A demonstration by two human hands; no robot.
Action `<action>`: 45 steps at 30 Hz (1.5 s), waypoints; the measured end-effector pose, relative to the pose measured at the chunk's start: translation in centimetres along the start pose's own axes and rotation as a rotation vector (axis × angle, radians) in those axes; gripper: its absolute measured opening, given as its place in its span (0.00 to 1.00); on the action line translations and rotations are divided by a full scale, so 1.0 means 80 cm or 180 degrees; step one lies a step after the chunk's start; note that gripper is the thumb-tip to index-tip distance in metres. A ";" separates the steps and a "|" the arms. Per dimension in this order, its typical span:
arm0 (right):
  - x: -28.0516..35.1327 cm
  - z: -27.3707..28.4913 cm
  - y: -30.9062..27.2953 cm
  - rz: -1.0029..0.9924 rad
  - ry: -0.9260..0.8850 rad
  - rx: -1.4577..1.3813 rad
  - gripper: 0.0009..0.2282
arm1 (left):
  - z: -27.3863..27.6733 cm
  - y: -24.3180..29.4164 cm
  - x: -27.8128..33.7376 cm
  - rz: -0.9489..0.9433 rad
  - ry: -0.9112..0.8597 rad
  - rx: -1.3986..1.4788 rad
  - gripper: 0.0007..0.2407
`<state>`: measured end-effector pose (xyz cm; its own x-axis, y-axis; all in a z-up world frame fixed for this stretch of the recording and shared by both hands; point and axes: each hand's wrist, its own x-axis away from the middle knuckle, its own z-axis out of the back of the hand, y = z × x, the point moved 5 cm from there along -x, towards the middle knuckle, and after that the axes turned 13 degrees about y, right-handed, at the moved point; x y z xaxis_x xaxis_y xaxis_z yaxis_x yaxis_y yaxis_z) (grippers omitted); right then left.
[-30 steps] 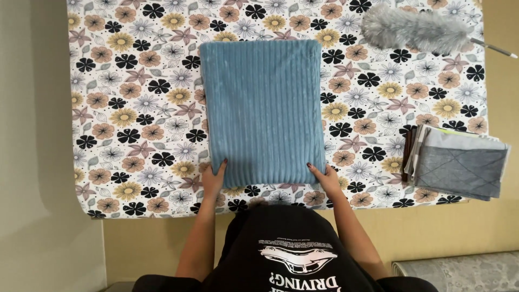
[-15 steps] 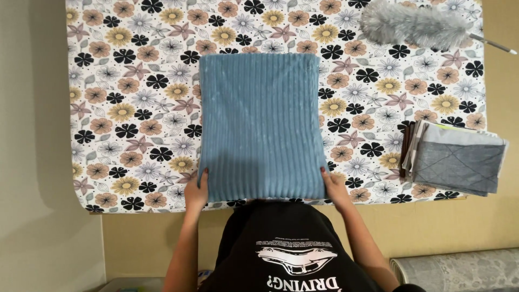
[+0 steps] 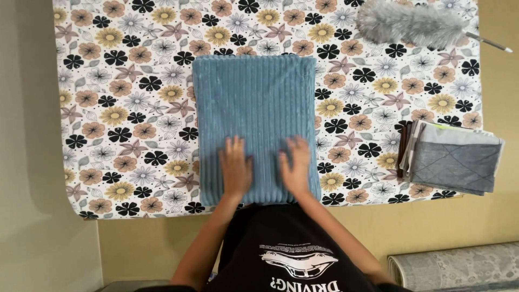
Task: The person folds a blue corduroy skirt on a floral-patterned bed, smoothing and aligning it before placing it on a stack of white linens. The person then picks up a purple garment and begins to fold it.
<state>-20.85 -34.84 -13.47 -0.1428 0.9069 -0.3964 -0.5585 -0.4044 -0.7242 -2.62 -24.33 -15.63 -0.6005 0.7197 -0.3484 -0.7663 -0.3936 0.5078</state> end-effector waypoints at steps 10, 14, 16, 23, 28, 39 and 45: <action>-0.002 -0.043 0.112 0.0477 -0.2268 0.1098 0.30 | -0.034 -0.080 -0.075 -0.0349 -0.0970 -0.0645 0.28; -0.008 0.000 0.219 -0.0540 -0.1702 0.2098 0.34 | 0.009 -0.145 -0.098 0.0436 -0.0824 -0.1203 0.31; -0.023 -0.010 0.204 -0.0530 -0.1217 0.1674 0.32 | -0.009 -0.150 -0.097 0.0640 -0.0486 -0.1046 0.31; -0.099 -0.142 0.003 0.1396 -0.1552 -0.0006 0.30 | -0.088 -0.018 -0.100 0.0352 -0.0273 -0.0629 0.31; -0.186 -0.187 0.084 0.1612 -0.1945 0.0364 0.29 | -0.114 -0.008 -0.110 0.0104 -0.0282 -0.0594 0.29; -0.176 -0.129 0.196 -0.0170 -0.0233 0.1386 0.25 | -0.125 0.016 -0.131 0.0059 -0.0673 -0.0533 0.31; -0.037 -0.147 0.074 0.0459 -0.0995 0.1151 0.25 | -0.215 0.043 -0.172 -0.0815 -0.1603 -0.0951 0.34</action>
<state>-14.16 -41.35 -23.23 -0.4465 0.8592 -0.2499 -0.7547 -0.5116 -0.4107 -0.90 -45.41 -22.60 -0.2646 0.9641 0.0205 -0.9456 -0.2636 0.1905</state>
